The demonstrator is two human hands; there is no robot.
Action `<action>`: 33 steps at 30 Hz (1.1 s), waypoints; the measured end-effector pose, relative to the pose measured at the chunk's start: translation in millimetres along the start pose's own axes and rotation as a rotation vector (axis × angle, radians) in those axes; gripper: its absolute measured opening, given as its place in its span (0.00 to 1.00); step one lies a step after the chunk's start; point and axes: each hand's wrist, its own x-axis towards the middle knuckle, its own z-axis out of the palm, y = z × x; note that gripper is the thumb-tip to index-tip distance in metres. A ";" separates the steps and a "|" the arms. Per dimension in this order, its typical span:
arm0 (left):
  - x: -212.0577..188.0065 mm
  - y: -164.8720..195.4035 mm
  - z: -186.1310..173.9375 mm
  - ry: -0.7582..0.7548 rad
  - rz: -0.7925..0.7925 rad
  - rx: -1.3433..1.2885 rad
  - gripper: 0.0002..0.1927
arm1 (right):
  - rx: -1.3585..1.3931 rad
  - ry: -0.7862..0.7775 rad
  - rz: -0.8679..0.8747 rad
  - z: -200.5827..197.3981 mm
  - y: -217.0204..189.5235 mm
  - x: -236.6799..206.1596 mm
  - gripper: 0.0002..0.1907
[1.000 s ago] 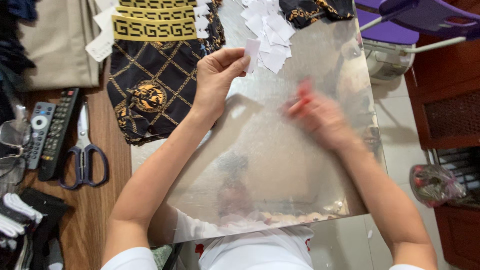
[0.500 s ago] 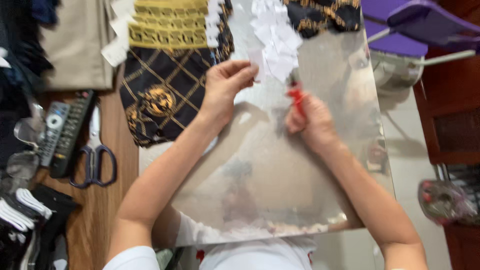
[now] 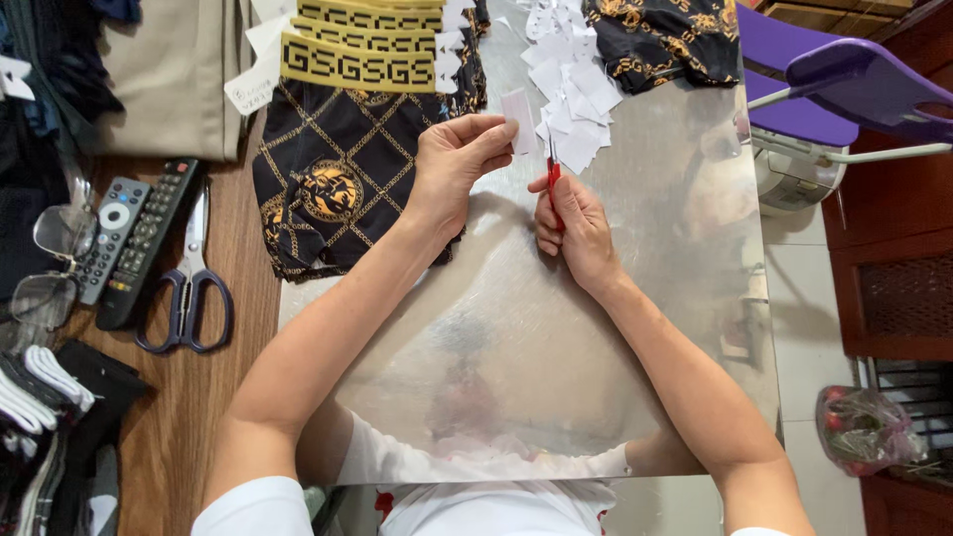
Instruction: The person repeatedly picks up small white paper tags, trims them with a red utility knife, and attaches them to the waistband of black patterned boxer shorts. The person handles the shorts and tags one at a time, stacking the finished items on the table.
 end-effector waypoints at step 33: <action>-10.3 -11.3 8.2 -0.026 -0.002 0.029 0.07 | -0.137 -0.039 -0.031 5.2 1.7 -0.6 0.21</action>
